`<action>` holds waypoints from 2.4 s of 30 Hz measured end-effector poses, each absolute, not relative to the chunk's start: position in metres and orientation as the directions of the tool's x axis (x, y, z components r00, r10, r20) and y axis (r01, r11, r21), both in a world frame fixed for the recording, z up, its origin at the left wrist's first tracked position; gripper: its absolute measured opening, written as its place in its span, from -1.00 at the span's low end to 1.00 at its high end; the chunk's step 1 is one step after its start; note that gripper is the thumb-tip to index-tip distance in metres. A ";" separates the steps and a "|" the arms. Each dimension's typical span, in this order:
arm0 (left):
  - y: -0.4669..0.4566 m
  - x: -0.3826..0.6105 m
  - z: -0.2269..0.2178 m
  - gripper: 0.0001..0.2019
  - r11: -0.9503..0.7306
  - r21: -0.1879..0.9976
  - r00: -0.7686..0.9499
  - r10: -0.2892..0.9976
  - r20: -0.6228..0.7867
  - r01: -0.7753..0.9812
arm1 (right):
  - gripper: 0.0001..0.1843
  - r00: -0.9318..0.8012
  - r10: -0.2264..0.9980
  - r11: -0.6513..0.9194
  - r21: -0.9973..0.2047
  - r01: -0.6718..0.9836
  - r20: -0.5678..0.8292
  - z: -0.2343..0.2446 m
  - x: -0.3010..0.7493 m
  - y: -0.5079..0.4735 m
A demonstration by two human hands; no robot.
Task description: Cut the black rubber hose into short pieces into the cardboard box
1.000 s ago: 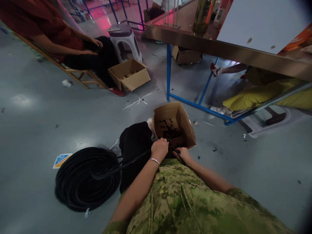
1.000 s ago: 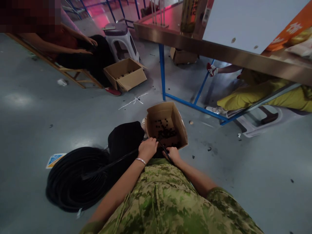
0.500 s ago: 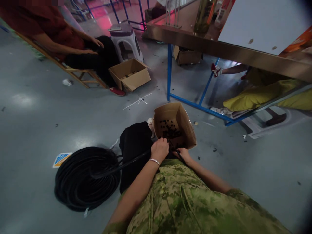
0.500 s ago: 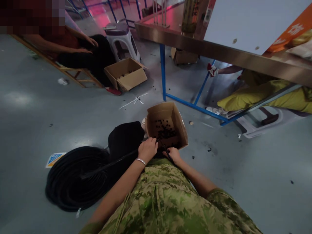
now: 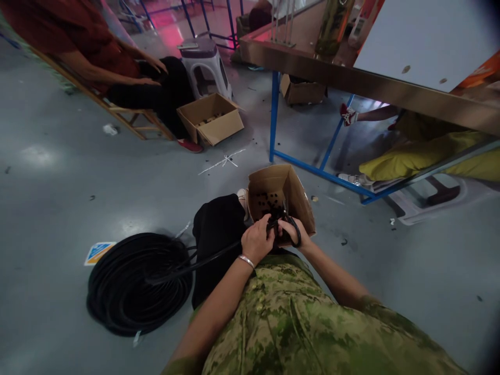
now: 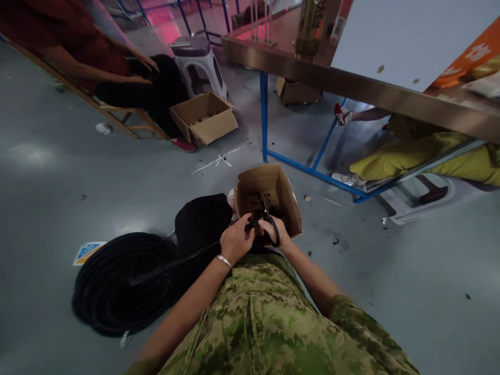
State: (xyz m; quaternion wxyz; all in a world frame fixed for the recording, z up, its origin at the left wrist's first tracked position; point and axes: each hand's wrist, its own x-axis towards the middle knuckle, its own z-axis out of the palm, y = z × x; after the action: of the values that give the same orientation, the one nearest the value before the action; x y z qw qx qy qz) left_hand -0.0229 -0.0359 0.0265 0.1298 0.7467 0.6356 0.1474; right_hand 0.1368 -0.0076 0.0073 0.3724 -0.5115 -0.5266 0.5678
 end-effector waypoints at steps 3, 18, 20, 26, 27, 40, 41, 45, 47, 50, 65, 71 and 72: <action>-0.036 -0.024 0.028 -0.53 -0.166 0.369 0.177 0.984 0.005 0.914 | -0.54 -0.155 0.963 -0.195 -0.968 0.155 -0.219 0.014 0.129 -0.004; -0.048 -0.024 0.066 -0.67 -0.200 0.117 0.214 0.969 -0.125 0.973 | -0.70 0.015 0.934 -0.354 -0.930 -0.097 -0.357 0.012 0.131 -0.002; -0.046 -0.026 0.059 -0.69 -0.210 0.157 0.231 0.964 -0.131 0.965 | -0.71 0.011 0.940 -0.339 -0.937 -0.088 -0.341 0.014 0.133 -0.001; -0.039 -0.031 0.043 -0.70 -0.255 0.201 0.279 0.954 -0.106 0.946 | -0.69 0.042 0.939 -0.338 -0.937 -0.092 -0.342 0.015 0.133 -0.003; -0.039 -0.032 0.043 -0.70 -0.249 0.209 0.275 0.956 -0.102 0.946 | -0.67 0.045 0.936 -0.345 -0.934 -0.093 -0.350 0.014 0.132 -0.003; -0.041 -0.033 0.047 -0.55 -0.092 0.323 0.088 0.996 0.026 0.942 | -0.66 -0.122 0.965 -0.204 -0.955 0.217 -0.234 0.012 0.157 -0.014; -0.041 -0.033 0.047 -0.55 -0.091 0.327 0.087 0.996 0.026 0.941 | -0.65 -0.166 0.958 -0.187 -0.948 0.256 -0.233 0.012 0.159 -0.018; -0.041 -0.033 0.047 -0.56 -0.089 0.322 0.087 0.996 0.022 0.942 | -0.64 -0.282 0.933 -0.112 -0.924 0.367 -0.225 0.005 0.162 -0.029; -0.041 -0.033 0.046 -0.56 -0.086 0.312 0.083 0.996 0.021 0.946 | -0.64 -0.309 0.918 -0.118 -0.916 0.384 -0.248 0.001 0.162 -0.033; -0.041 -0.033 0.043 -0.55 -0.088 0.296 0.087 0.996 0.017 0.951 | -0.62 -0.331 0.905 -0.127 -0.913 0.388 -0.267 -0.003 0.162 -0.035; -0.041 -0.032 0.041 -0.57 -0.145 0.237 0.148 0.989 0.005 0.961 | -0.60 -0.336 0.910 -0.087 -0.905 0.417 -0.242 -0.020 0.154 -0.028; -0.040 -0.033 0.036 -0.63 -0.177 0.213 0.156 0.981 0.111 0.961 | -0.56 -0.364 0.898 -0.083 -0.908 0.410 -0.247 -0.017 0.152 -0.028; -0.040 -0.033 0.035 -0.63 -0.185 0.207 0.159 0.978 0.135 0.961 | -0.55 -0.369 0.896 -0.084 -0.909 0.409 -0.248 -0.016 0.152 -0.028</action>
State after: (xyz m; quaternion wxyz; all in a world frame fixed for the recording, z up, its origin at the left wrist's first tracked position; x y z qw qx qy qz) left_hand -0.0327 -0.0402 0.0354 0.0362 0.7604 0.6375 0.1189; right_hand 0.1517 -0.0282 -0.0165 0.2304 -0.5124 -0.6365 0.5285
